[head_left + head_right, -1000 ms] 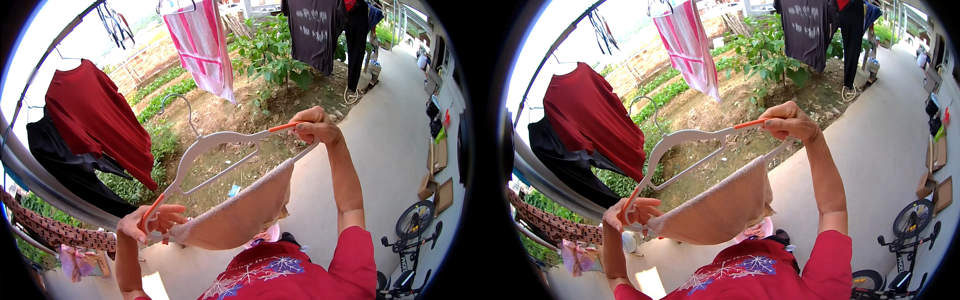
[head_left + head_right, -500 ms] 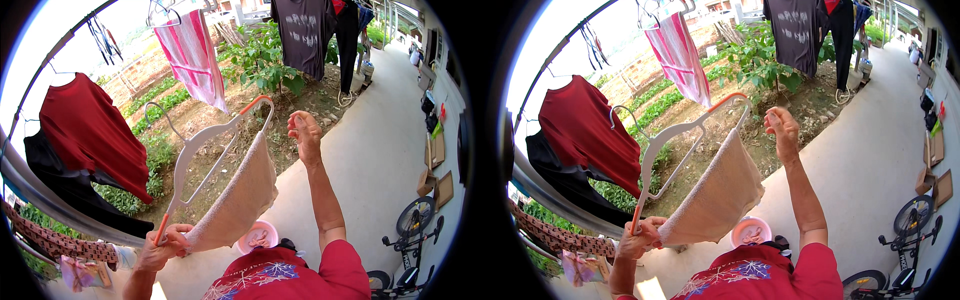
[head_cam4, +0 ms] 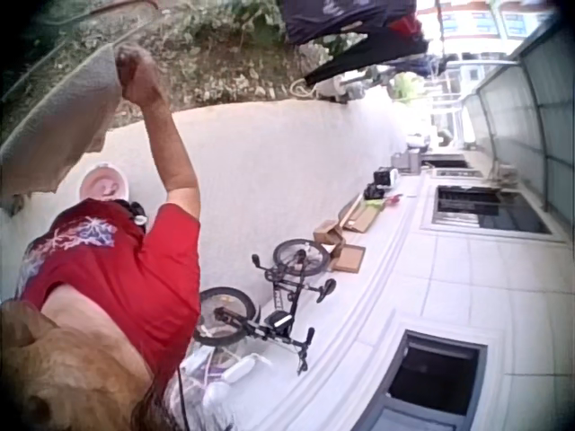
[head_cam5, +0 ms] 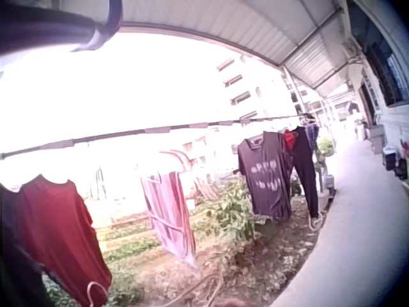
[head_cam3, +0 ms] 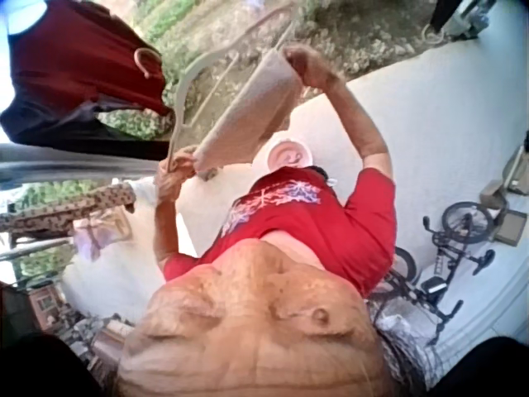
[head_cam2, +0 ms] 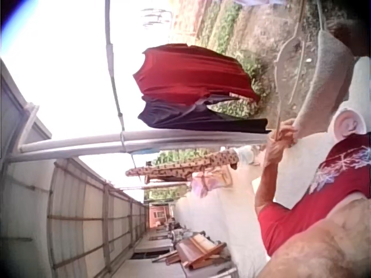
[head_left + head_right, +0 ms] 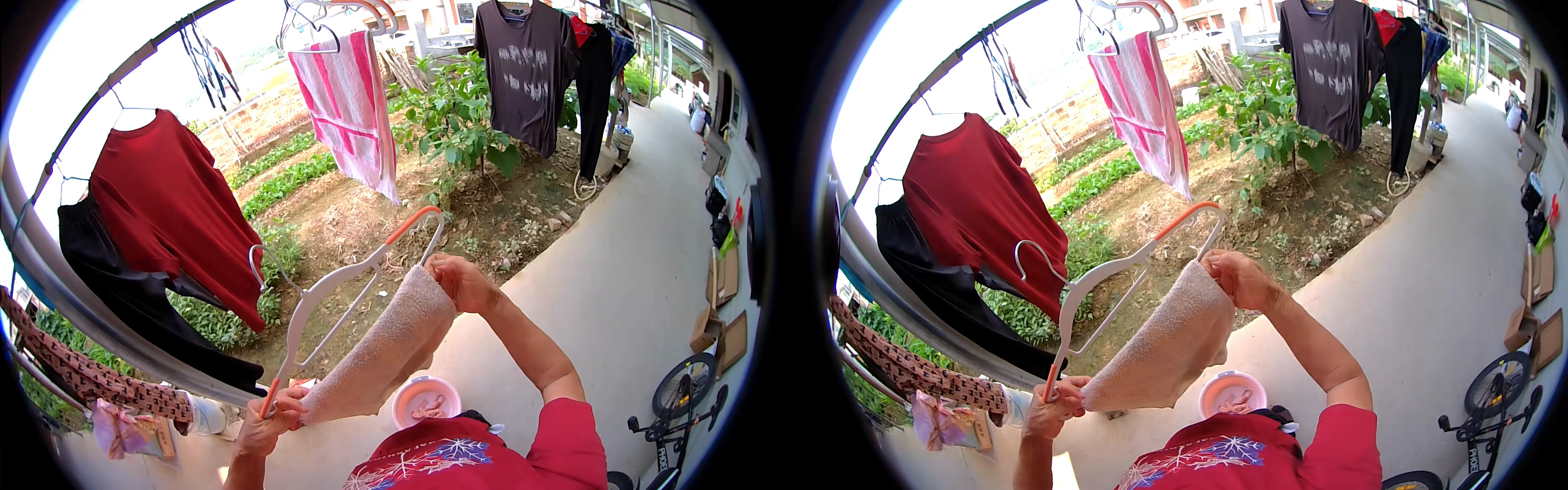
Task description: The person takes wet clothes from a pink basin, places them on hangers, and hangs them on an outdoor clothesline. Items handled include a red shirt, a towel, a patterned bra, and a pink bra. The person then carries the empty basin to a washing station and places it inside a larger red basin.
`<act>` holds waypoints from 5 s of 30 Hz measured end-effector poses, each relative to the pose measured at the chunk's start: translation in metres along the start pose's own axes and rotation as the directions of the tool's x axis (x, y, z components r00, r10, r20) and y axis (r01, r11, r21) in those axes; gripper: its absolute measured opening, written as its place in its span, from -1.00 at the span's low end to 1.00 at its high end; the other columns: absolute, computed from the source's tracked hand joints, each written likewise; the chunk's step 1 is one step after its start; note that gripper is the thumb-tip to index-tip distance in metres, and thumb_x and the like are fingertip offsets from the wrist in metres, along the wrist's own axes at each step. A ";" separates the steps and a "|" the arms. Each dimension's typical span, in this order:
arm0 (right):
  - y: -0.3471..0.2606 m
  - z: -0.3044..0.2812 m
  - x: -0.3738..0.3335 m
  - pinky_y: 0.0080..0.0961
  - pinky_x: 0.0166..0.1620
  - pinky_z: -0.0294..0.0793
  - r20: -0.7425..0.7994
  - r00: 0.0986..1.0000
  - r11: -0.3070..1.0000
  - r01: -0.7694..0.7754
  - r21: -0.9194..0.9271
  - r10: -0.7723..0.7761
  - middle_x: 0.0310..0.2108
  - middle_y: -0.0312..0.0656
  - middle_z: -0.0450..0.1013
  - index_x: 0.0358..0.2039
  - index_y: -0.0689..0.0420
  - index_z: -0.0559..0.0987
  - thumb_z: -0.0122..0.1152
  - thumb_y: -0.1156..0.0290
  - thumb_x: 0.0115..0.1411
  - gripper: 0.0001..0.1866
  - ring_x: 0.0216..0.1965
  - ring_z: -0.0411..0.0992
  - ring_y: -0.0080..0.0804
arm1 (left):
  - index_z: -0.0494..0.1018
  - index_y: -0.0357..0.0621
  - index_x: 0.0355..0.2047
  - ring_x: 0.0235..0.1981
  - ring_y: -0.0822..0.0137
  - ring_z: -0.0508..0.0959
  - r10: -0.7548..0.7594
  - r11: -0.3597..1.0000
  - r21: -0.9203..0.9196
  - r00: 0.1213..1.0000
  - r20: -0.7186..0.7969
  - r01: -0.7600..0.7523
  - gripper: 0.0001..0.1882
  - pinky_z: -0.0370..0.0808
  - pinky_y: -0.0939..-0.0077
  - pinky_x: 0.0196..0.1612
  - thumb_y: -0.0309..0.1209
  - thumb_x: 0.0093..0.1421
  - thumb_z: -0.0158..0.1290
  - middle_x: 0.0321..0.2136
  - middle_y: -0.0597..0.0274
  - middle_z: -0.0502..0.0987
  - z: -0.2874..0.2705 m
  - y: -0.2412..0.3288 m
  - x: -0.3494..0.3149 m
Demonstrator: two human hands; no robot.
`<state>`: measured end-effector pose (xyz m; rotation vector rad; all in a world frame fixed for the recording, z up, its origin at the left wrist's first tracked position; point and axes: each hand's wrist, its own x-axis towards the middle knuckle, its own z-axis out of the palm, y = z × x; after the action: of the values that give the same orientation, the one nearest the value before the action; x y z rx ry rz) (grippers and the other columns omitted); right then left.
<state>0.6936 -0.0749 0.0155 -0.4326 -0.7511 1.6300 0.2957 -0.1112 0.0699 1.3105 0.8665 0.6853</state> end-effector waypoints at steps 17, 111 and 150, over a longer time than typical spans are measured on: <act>0.032 -0.005 0.001 -0.67 -0.59 0.27 -0.414 0.901 0.928 -0.257 -0.269 0.130 -0.60 -0.36 0.35 -0.49 0.15 0.49 0.06 0.43 -0.05 -0.90 -0.58 0.32 -0.64 | 0.48 -0.26 -0.55 -0.48 0.49 0.41 -0.101 0.959 -0.273 0.993 -0.057 0.082 -0.98 0.33 0.67 -0.48 -0.56 -0.03 0.10 -0.14 0.02 0.43 0.008 -0.122 -0.024; -0.268 -0.113 0.065 -0.63 -0.58 0.27 0.460 0.887 0.699 0.360 -0.618 -0.051 -0.69 -0.29 0.33 -0.48 0.35 0.49 0.13 0.48 0.12 -0.83 -0.64 0.28 -0.60 | 0.39 -0.19 -0.54 -0.65 0.43 0.40 0.463 0.760 0.268 0.204 -0.863 -0.593 -0.75 0.44 0.47 -0.51 -0.26 0.15 0.00 -0.70 0.29 0.40 0.191 -0.024 0.167; -0.307 0.192 0.261 -0.32 -0.31 0.49 0.638 0.377 -0.692 -0.010 -0.722 -0.671 -0.46 -0.10 0.52 -0.51 0.08 0.59 0.27 0.35 -0.07 -0.89 -0.37 0.51 -0.18 | 0.17 -0.05 -0.68 -0.61 0.32 0.12 0.924 0.299 0.897 0.137 -0.358 0.327 -0.62 0.03 0.44 -0.44 -0.26 -0.07 0.19 -0.70 0.31 0.11 0.141 -0.025 0.102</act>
<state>0.7391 0.1527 0.3967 -1.2475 -1.4709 -0.9025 0.4683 -0.1033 0.0357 2.2067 2.2652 1.8546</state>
